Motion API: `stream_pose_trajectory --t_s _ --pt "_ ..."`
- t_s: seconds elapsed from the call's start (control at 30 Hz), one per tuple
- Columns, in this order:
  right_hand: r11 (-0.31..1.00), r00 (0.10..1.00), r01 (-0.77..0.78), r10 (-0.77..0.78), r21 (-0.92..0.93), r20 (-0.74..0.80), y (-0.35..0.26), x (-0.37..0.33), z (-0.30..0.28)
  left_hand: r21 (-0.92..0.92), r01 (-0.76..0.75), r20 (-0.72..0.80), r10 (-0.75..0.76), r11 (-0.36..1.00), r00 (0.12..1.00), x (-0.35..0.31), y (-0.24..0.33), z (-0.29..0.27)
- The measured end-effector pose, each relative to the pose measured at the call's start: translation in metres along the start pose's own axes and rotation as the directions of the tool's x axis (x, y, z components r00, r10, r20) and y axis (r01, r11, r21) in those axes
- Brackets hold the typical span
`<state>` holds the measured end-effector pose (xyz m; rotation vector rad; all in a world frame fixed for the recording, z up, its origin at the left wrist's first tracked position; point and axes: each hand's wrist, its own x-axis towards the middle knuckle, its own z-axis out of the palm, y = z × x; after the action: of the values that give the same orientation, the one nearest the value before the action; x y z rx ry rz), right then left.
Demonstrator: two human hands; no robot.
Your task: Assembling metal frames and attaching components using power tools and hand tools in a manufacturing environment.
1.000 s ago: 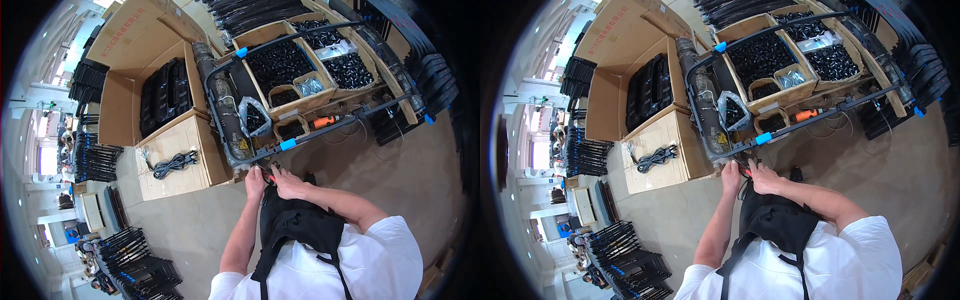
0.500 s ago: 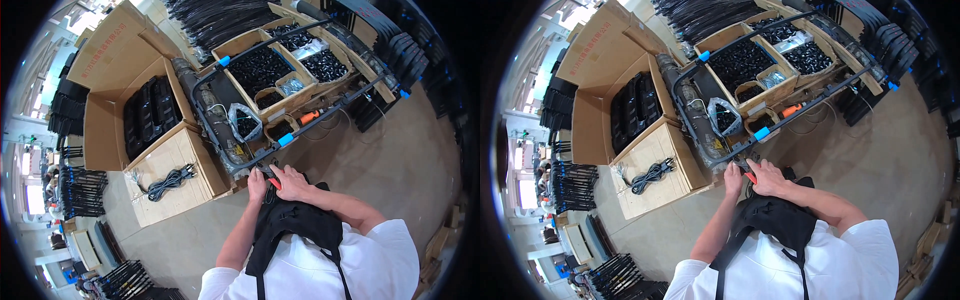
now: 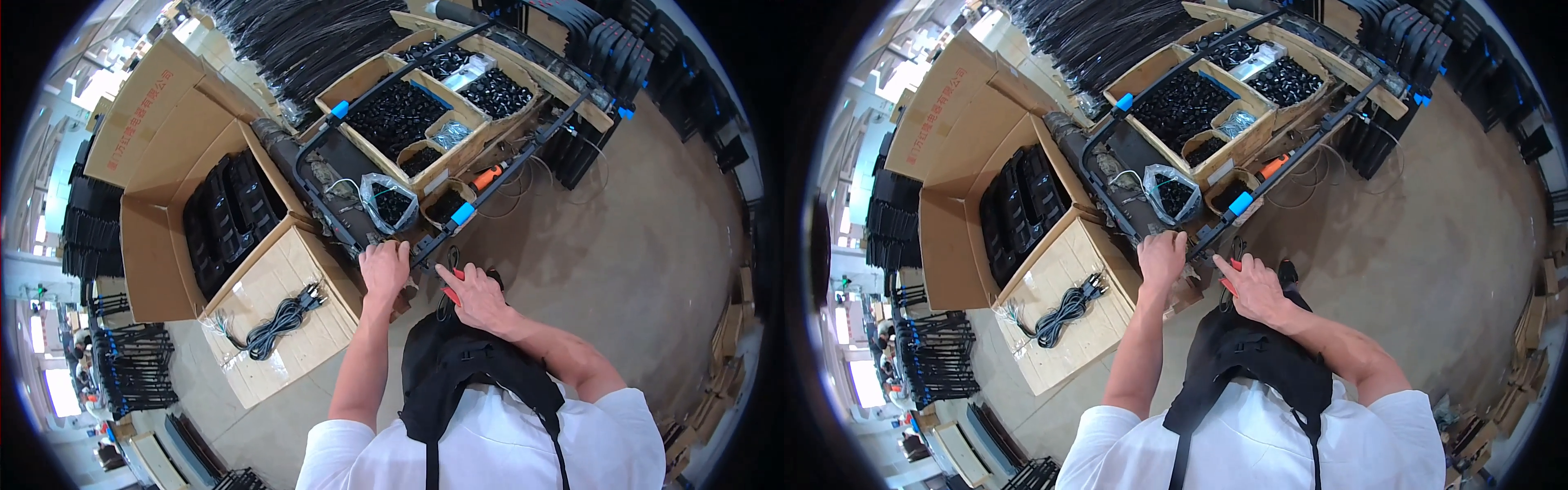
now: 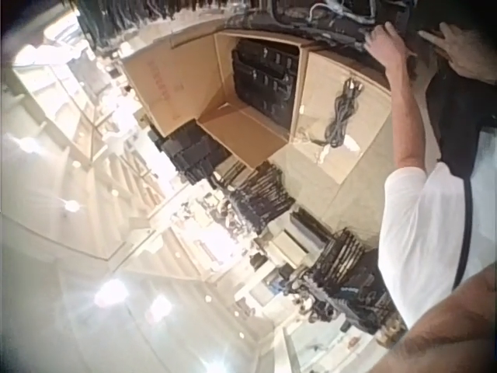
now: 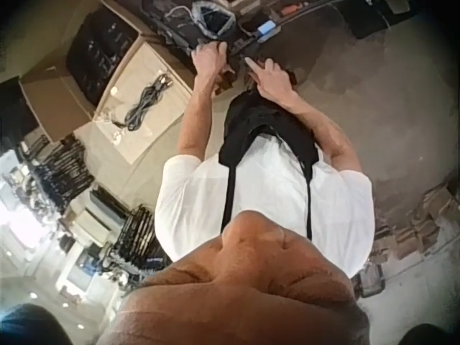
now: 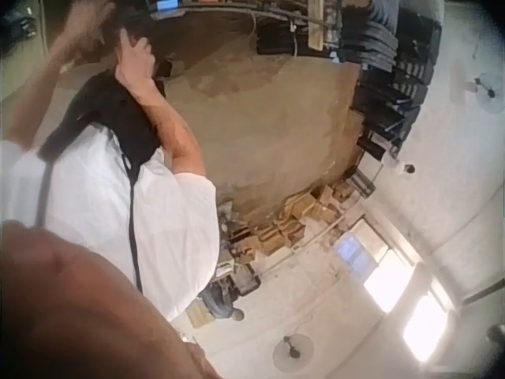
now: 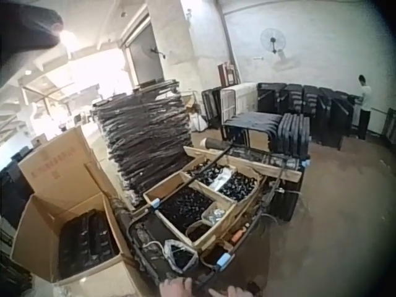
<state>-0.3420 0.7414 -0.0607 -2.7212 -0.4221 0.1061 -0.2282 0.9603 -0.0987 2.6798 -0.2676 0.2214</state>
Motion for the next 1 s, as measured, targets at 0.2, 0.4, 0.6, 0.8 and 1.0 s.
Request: stream_pose_trajectory --t_s 0.2,0.4,0.6,0.8,1.0 --pt "0.999 0.997 -0.046 0.044 -0.019 -0.063 -0.012 -0.004 0.006 -0.010 0.055 0.286 -0.050 0.998 0.957 0.009 0.003 0.021" --pt "0.994 0.992 -0.095 0.090 -0.055 -0.089 -0.021 -0.006 0.022 0.051 0.099 0.243 -0.108 0.994 0.964 0.009 0.007 0.028" --pt "0.990 0.987 -0.127 0.120 -0.062 -0.109 -0.029 -0.002 0.025 0.061 0.122 0.236 -0.133 0.991 0.963 0.012 0.005 0.031" --pt "0.974 0.982 -0.175 0.162 -0.145 -0.097 -0.041 -0.003 0.043 0.066 0.145 0.226 -0.157 0.987 0.961 0.015 0.010 0.033" --pt "0.953 0.981 -0.103 0.050 -0.286 -0.185 -0.026 0.000 0.043 0.106 0.170 0.225 -0.191 0.980 0.956 0.014 0.004 0.036"
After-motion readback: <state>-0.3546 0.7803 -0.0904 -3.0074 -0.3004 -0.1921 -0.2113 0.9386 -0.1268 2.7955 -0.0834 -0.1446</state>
